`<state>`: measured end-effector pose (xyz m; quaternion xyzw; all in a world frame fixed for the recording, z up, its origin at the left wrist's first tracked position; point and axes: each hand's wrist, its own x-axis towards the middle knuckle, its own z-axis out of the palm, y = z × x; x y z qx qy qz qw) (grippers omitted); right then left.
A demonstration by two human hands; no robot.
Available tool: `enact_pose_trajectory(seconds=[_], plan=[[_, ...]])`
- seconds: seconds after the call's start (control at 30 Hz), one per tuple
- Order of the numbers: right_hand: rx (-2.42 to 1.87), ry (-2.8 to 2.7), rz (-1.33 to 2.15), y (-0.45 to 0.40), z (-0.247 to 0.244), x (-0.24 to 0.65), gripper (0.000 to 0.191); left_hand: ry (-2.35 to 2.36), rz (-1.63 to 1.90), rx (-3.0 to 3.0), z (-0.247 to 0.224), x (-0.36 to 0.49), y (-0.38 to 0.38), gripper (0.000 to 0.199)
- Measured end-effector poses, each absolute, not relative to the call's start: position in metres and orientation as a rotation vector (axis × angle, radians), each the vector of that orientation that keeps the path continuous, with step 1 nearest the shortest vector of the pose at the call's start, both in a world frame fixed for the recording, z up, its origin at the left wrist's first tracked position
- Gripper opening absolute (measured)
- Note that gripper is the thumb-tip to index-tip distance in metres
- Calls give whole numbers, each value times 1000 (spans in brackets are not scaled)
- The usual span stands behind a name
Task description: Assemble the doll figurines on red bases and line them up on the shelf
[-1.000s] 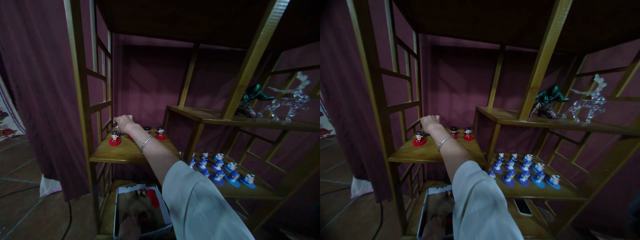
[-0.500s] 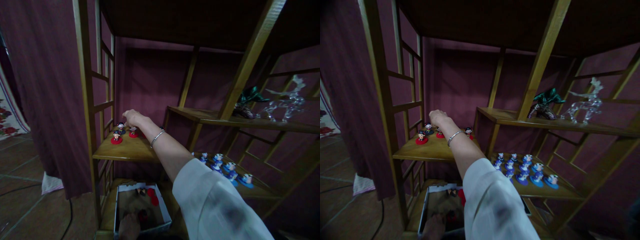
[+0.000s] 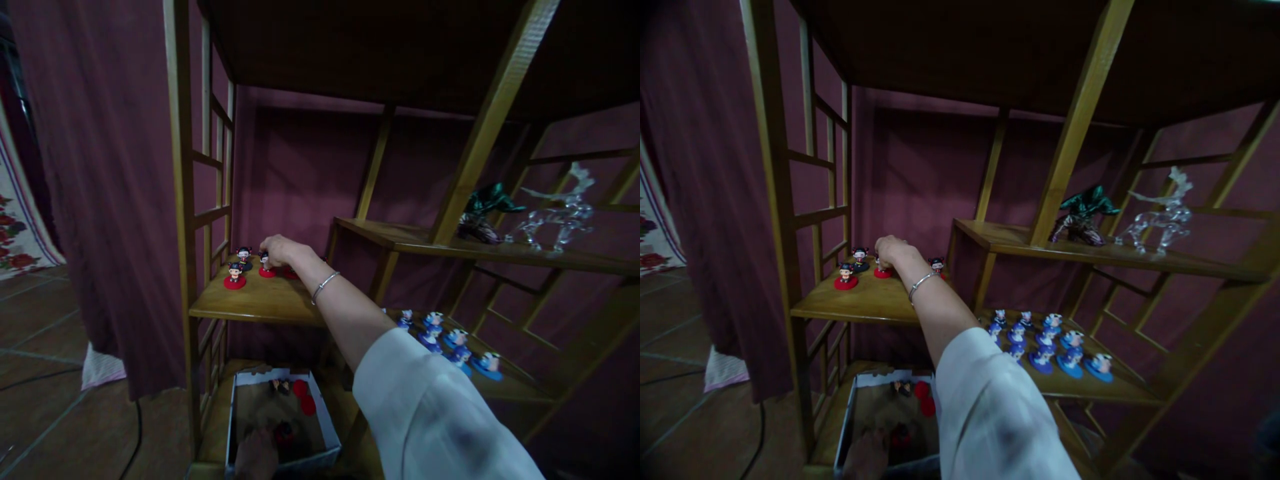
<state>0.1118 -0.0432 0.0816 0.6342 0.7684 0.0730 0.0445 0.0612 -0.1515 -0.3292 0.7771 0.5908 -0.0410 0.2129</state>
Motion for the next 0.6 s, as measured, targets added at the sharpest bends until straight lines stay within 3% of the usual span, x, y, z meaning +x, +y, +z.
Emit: enact_pose_trajectory(seconds=[0.6], plan=[[1990, 2351, 212, -37, 75, 112, 44, 1672, -68, 2199, -328, 61, -157, 44]])
